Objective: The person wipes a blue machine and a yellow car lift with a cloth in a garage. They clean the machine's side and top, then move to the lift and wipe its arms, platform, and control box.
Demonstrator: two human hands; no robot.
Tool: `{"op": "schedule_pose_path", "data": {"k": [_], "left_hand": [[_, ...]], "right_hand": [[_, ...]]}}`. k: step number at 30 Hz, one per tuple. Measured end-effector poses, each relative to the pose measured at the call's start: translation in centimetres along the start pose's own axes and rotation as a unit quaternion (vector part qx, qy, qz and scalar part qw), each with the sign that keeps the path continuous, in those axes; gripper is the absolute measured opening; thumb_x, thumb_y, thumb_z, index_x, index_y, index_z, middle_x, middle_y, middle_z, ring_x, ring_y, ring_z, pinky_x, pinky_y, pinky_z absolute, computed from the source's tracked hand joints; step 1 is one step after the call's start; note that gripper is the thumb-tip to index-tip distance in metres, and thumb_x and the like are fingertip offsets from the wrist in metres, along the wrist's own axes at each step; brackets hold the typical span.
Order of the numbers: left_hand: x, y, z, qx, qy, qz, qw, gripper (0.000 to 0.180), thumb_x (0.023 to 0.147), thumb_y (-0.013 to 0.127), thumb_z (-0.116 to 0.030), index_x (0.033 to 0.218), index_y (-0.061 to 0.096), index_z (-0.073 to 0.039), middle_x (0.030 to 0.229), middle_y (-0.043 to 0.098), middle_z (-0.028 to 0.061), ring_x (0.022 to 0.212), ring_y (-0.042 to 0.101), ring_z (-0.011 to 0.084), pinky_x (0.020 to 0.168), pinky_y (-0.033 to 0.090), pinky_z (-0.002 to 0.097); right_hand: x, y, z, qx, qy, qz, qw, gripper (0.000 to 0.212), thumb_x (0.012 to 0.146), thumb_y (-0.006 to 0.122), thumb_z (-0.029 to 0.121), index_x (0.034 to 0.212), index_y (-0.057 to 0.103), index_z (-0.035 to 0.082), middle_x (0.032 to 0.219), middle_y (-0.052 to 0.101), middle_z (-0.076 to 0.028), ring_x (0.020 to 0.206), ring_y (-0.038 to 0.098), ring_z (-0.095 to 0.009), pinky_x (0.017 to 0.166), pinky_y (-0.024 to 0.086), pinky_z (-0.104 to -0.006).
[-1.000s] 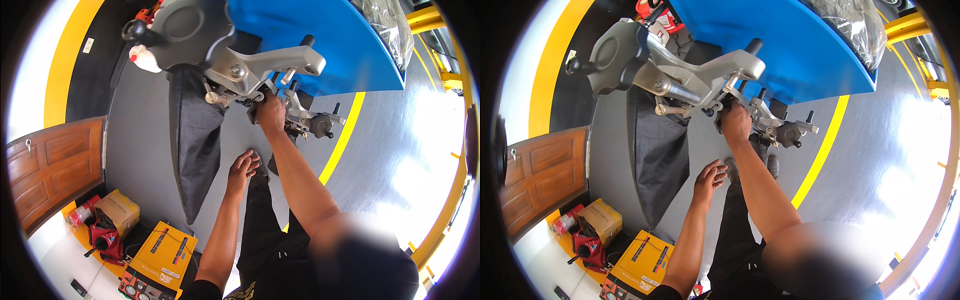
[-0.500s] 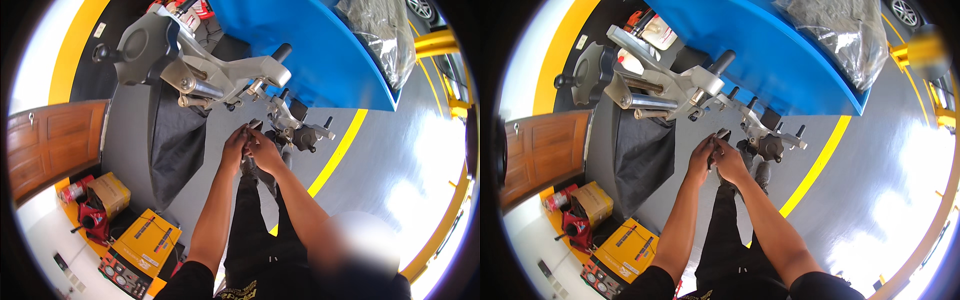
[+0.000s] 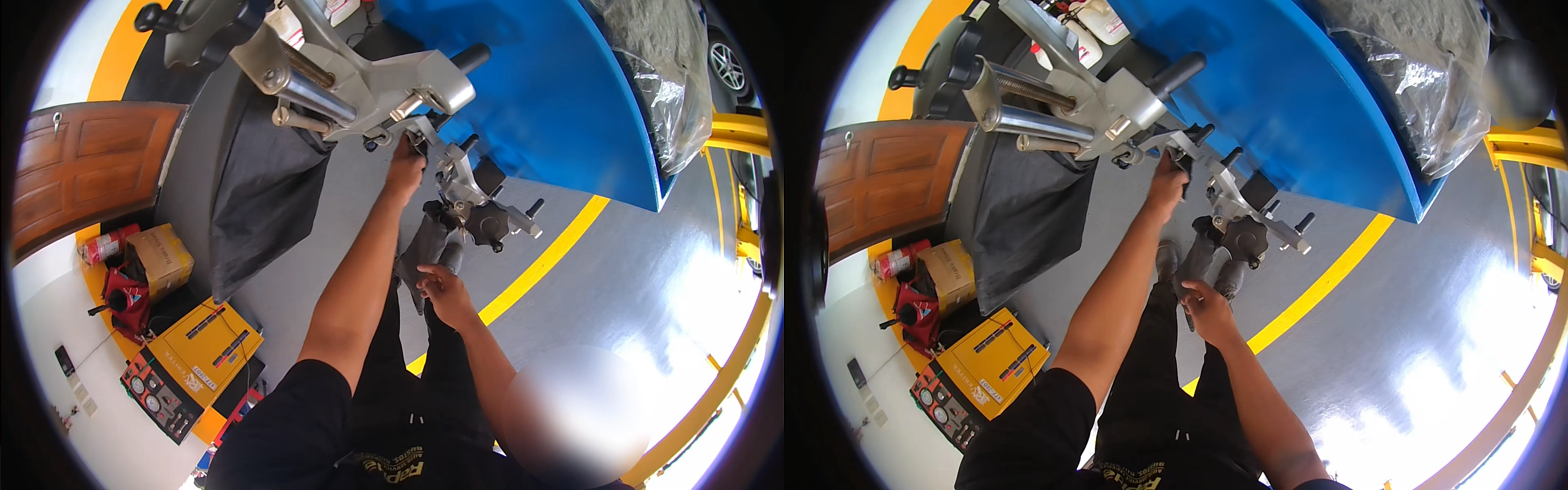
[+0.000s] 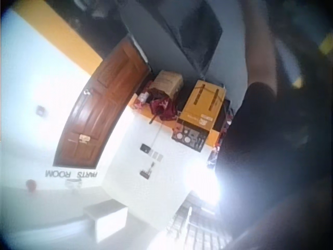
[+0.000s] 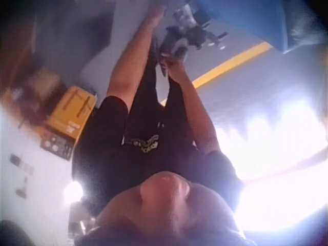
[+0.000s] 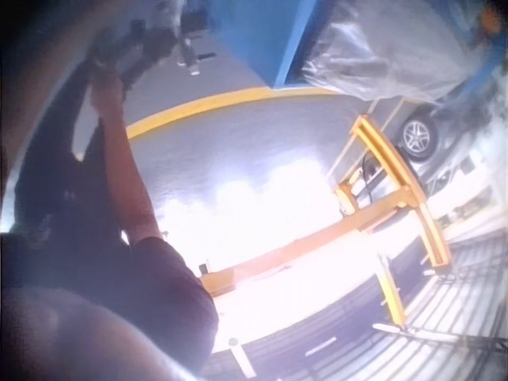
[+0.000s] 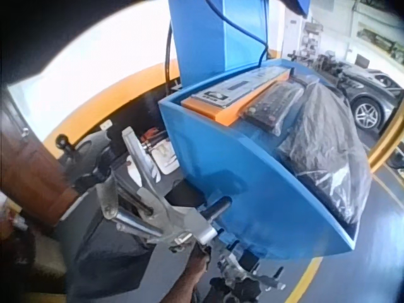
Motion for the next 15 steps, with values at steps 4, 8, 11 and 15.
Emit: {"op": "schedule_pose_path", "data": {"k": [4, 8, 11, 15], "left_hand": [[-1.3, 3.8, 1.8, -0.160, -0.075, -0.019, 0.984, 0.045, 0.077, 0.054, 0.007, 0.120, 0.059, -0.008, 0.105, 0.059, 0.0038, 0.103, 0.056, 0.0179, 0.093, 0.046, 0.0327], [-3.1, 5.1, 0.6, -0.314, -0.161, -0.053, 0.934, 0.027, 0.077, 0.054, 0.011, 0.099, 0.059, -0.004, 0.097, 0.058, 0.0060, 0.088, 0.057, 0.0203, 0.084, 0.049, 0.0335], [-2.7, 3.5, 1.8, -0.327, -0.171, -0.069, 0.927, 0.027, 0.077, 0.050, 0.012, 0.099, 0.059, -0.001, 0.097, 0.059, 0.0075, 0.090, 0.058, 0.0223, 0.086, 0.050, 0.0348], [-3.0, 2.8, -1.1, -0.313, -0.106, 0.002, 0.944, 0.044, 0.080, 0.046, 0.009, 0.121, 0.061, 0.004, 0.120, 0.064, 0.0114, 0.102, 0.061, 0.0207, 0.094, 0.050, 0.0343]], "right_hand": [[0.3, 0.1, 0.0, 0.004, -0.008, 0.010, 1.000, 0.032, 0.101, 0.056, 0.012, 0.130, 0.063, 0.001, 0.095, 0.073, -0.012, 0.087, 0.072, -0.016, 0.079, 0.056, -0.0324], [0.4, -0.9, 0.5, 0.015, -0.003, 0.004, 1.000, 0.032, 0.099, 0.054, 0.008, 0.129, 0.063, 0.000, 0.096, 0.073, -0.014, 0.086, 0.072, -0.018, 0.080, 0.058, -0.0321], [-0.5, -1.7, 0.4, 0.015, 0.001, 0.009, 1.000, 0.033, 0.098, 0.052, 0.005, 0.129, 0.063, 0.000, 0.097, 0.072, -0.013, 0.088, 0.072, -0.018, 0.080, 0.059, -0.0318], [-1.1, -3.1, -0.5, 0.012, 0.009, -0.018, 1.000, 0.033, 0.097, 0.051, 0.004, 0.128, 0.063, 0.001, 0.097, 0.072, -0.012, 0.089, 0.071, -0.018, 0.080, 0.059, -0.0314]]}}
Point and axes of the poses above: each hand's wrist, its own x-axis towards the middle knuckle, its own y-axis out of the palm, z = x × y, the point moved 6 cm from there along x, towards the middle knuckle
